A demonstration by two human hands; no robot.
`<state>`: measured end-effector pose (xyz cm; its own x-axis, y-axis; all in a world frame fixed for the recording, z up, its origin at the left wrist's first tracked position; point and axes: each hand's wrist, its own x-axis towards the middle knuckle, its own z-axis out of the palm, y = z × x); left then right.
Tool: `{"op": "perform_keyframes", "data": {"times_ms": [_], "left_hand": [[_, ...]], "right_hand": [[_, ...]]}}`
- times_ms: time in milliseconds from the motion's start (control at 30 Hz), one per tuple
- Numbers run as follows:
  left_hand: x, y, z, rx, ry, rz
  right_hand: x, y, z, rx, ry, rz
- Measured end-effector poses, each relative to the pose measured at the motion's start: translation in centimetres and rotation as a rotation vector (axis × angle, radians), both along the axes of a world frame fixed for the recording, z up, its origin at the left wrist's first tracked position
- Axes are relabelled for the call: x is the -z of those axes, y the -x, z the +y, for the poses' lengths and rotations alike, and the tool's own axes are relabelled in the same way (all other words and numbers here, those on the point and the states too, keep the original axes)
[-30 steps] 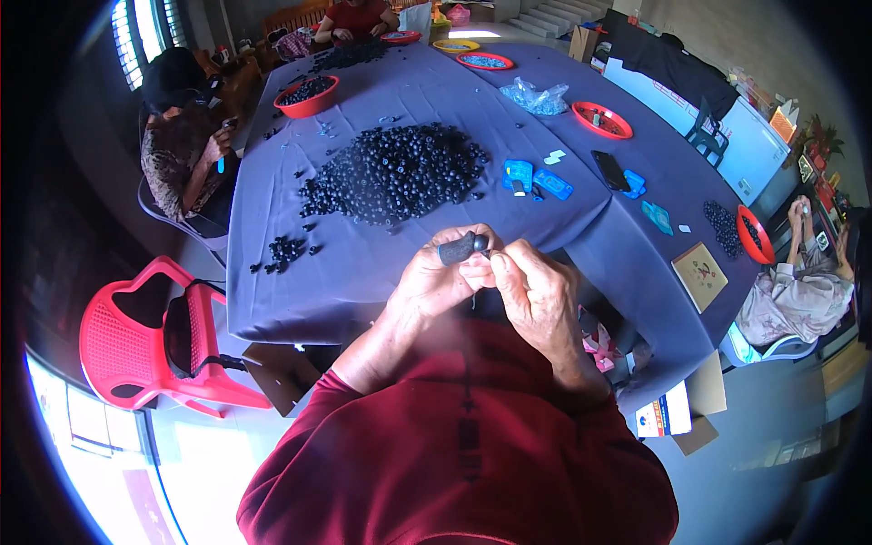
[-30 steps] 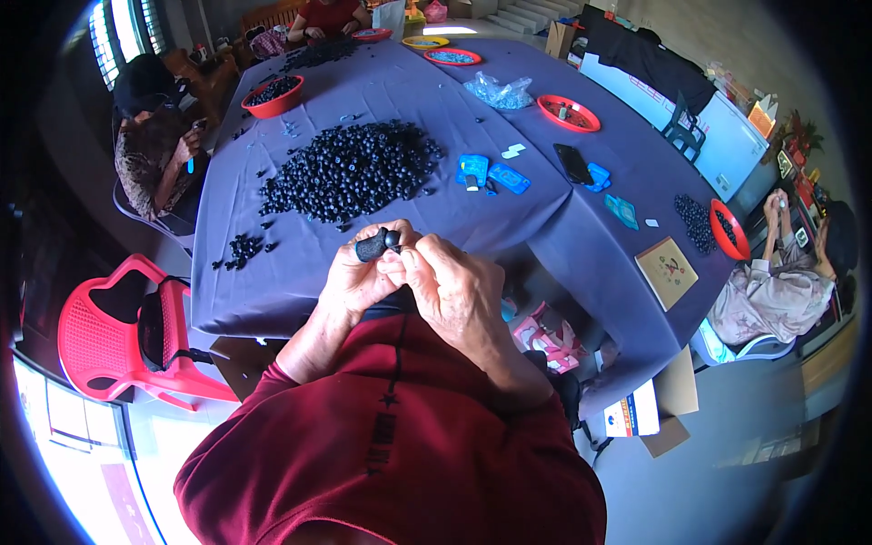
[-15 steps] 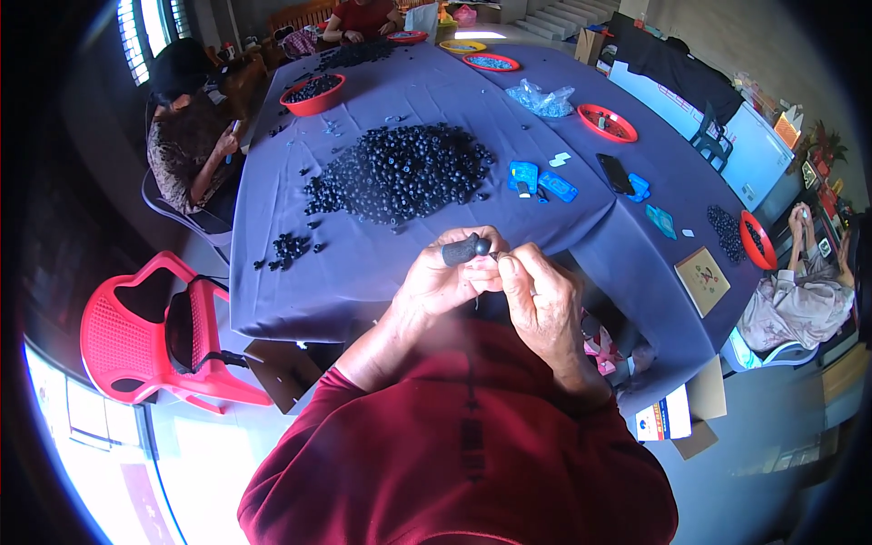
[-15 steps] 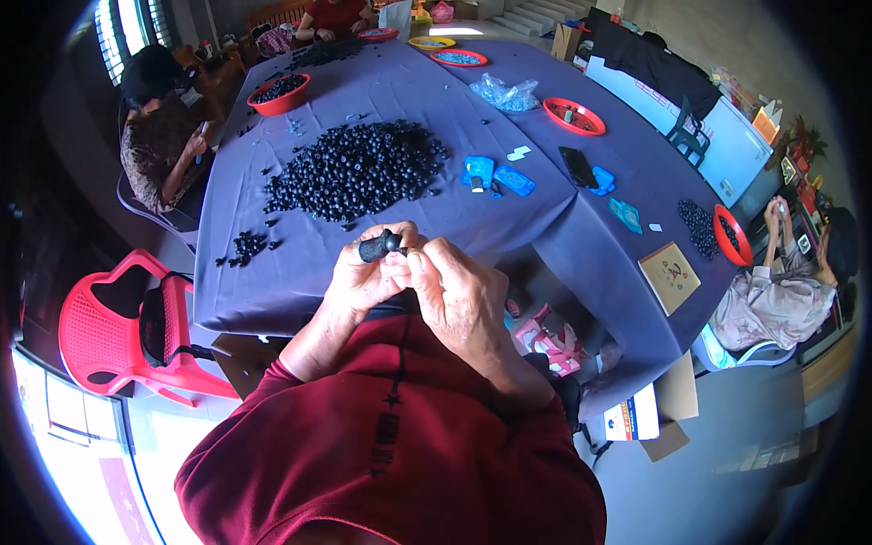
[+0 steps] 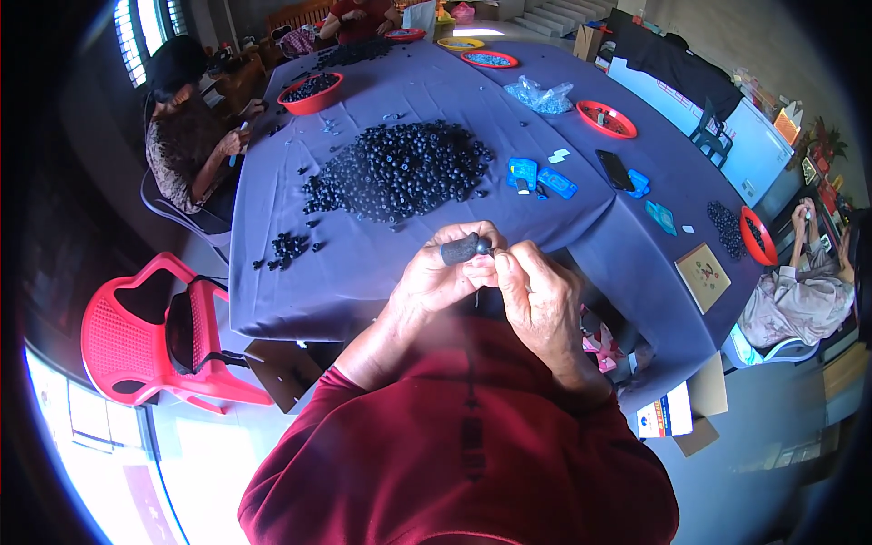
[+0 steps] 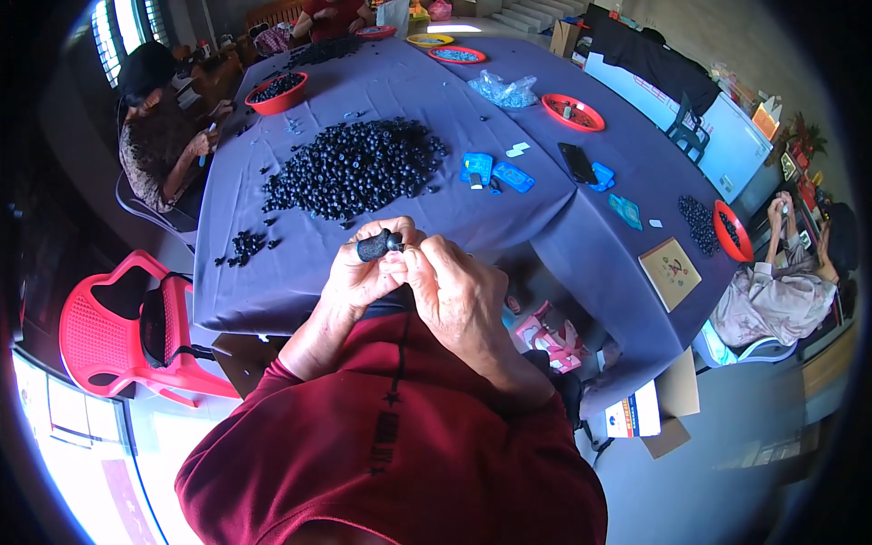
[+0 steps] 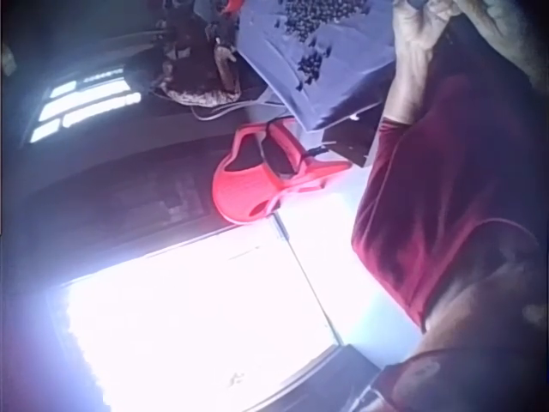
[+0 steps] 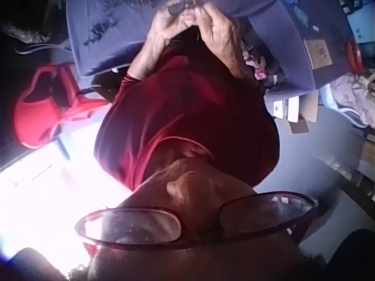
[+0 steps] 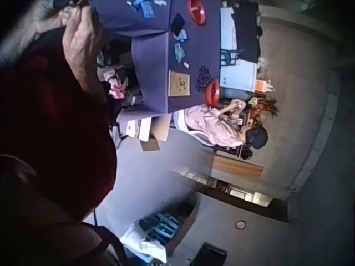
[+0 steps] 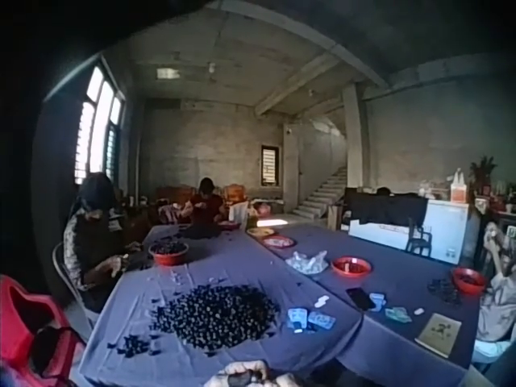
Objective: The person picks up small components from a pile on the table and assembles them by fitting pieces together by hand.
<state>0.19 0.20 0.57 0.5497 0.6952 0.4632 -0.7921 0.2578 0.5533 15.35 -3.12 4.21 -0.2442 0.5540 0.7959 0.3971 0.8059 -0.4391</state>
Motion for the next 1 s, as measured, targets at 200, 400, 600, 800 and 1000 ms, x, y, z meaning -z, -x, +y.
{"op": "perform_keyframes", "data": {"times_ms": [200, 400, 600, 800, 1000], "left_hand": [[-0.1, -0.1, -0.1, -0.031, -0.02, 0.002], [0.3, -0.2, 0.1, -0.035, 0.008, -0.026], [0.5, -0.2, 0.3, -0.048, 0.034, -0.013], [-0.3, -0.4, -0.1, -0.006, 0.06, -0.07], [0.0, -0.4, 0.1, -0.004, 0.059, -0.068]], "right_hand": [[0.2, 0.0, 0.1, 0.039, -0.004, -0.029], [0.4, 0.0, 0.4, 0.061, -0.026, -0.053], [0.8, 0.3, 0.6, 0.045, -0.068, -0.017], [0.6, 0.2, 0.4, 0.063, -0.045, -0.001], [0.6, 0.2, 0.4, 0.078, -0.032, -0.014]]}}
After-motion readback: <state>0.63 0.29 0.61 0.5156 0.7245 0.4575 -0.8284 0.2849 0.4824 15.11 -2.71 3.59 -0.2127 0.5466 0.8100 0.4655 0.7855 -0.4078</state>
